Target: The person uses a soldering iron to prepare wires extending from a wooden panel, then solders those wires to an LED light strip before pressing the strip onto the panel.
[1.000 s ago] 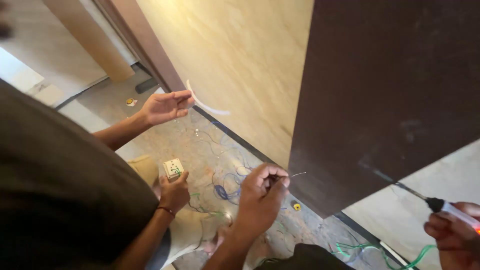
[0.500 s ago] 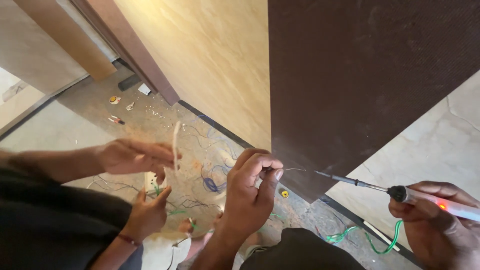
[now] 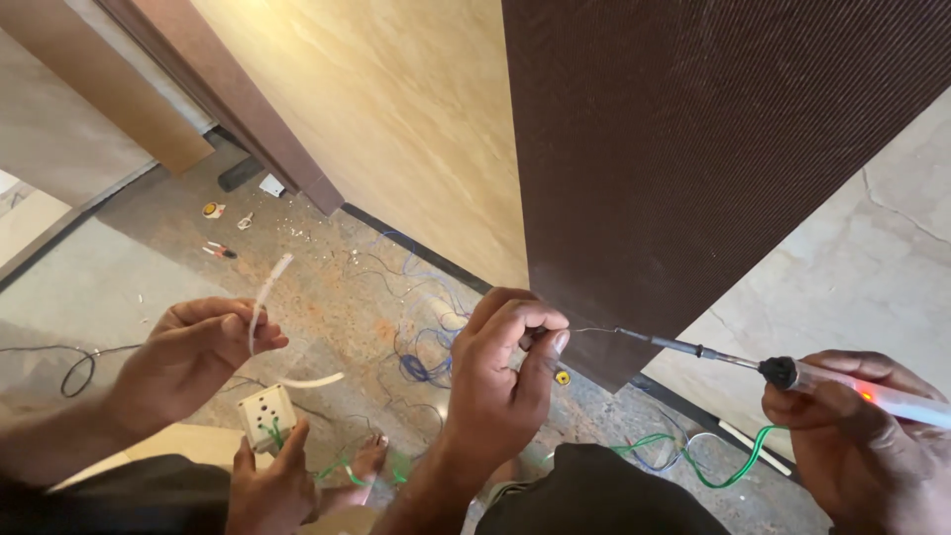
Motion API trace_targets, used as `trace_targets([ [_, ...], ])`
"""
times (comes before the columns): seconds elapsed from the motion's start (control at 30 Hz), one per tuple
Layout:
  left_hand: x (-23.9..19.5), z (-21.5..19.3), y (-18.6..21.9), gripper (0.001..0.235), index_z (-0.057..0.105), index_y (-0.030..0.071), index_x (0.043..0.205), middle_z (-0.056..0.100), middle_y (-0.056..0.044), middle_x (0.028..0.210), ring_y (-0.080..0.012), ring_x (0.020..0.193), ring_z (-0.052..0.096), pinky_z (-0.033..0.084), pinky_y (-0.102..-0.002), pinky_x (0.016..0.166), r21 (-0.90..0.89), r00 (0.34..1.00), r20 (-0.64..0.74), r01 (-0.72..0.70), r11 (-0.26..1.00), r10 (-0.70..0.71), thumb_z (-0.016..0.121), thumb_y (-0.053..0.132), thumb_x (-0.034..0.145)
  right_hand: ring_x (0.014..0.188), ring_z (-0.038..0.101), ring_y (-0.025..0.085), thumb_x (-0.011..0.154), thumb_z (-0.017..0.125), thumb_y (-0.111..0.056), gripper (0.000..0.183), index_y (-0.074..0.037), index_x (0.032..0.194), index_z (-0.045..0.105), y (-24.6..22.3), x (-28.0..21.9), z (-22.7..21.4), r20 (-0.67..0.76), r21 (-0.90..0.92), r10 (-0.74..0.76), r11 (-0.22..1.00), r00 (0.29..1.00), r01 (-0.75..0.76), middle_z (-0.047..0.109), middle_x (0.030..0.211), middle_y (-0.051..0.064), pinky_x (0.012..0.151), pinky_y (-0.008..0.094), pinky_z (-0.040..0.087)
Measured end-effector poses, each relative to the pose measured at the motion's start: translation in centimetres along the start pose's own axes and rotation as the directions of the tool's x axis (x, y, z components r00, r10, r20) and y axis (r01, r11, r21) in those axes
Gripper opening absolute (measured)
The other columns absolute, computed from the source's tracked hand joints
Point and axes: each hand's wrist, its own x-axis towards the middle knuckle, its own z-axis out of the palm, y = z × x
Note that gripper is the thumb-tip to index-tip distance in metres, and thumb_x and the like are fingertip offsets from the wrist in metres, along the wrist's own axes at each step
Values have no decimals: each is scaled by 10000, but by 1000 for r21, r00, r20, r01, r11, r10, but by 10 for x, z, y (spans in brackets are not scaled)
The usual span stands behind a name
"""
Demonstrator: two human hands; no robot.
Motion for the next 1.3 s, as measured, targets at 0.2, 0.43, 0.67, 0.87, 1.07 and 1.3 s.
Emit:
trace_targets([
  [0.2, -1, -2, -3, 69, 654, 10, 1022, 659, -89, 974, -159, 807, 652, 549, -279, 717, -13, 1000, -2, 5, 1000, -5, 667, -20, 961, 839, 649, 325, 1026, 685, -99, 258, 135, 1090, 597, -2, -4, 12, -95, -39, 25, 999, 995, -29, 659, 905, 273, 811, 491, 498],
  [0.43, -4, -5, -4, 66, 651, 4, 1029, 663, -92, 977, -158, 821, 646, 541, -278, 722, -10, 1000, 7, -10, 1000, 10, 666, -17, 969, 805, 650, 310, 1058, 695, -83, 253, 143, 1079, 583, 4, -8, 8, -71, -40, -11, 999, 997, 8, 668, 924, 289, 823, 491, 506],
  [0.67, -8, -4, -9, 52, 654, 1, 1036, 654, -91, 981, -125, 811, 643, 546, -258, 706, -53, 1000, 23, 7, 999, -5, 659, -1, 984, 841, 658, 324, 1035, 678, -85, 237, 129, 1070, 585, 1, -6, 16, -60, -70, -33, 997, 998, 29, 672, 930, 292, 795, 476, 506],
  [0.87, -8, -4, -8, 52, 652, -7, 1039, 653, -96, 991, -129, 823, 640, 547, -258, 714, -43, 999, 38, -3, 999, 4, 652, -3, 987, 849, 654, 316, 1049, 669, -82, 248, 151, 1079, 588, -2, -7, 19, -71, -84, 3, 996, 997, -9, 667, 906, 283, 795, 475, 504],
  [1.07, -9, -1, -10, 60, 644, -9, 1043, 636, -96, 992, -136, 828, 657, 564, -258, 728, -89, 999, 50, 21, 996, -16, 660, -13, 984, 823, 671, 310, 996, 677, -108, 284, 130, 1139, 616, -2, -5, 18, -88, -127, 5, 992, 996, -16, 676, 890, 258, 770, 460, 507],
  [1.3, -11, 4, -13, 62, 654, 19, 1026, 634, -68, 947, -110, 774, 615, 515, -249, 671, -62, 998, 41, 48, 997, -45, 671, -7, 973, 861, 656, 325, 999, 730, -192, 393, 150, 1161, 619, 3, -3, 6, 89, 76, 7, 997, 996, -14, 685, 961, 294, 816, 487, 497],
])
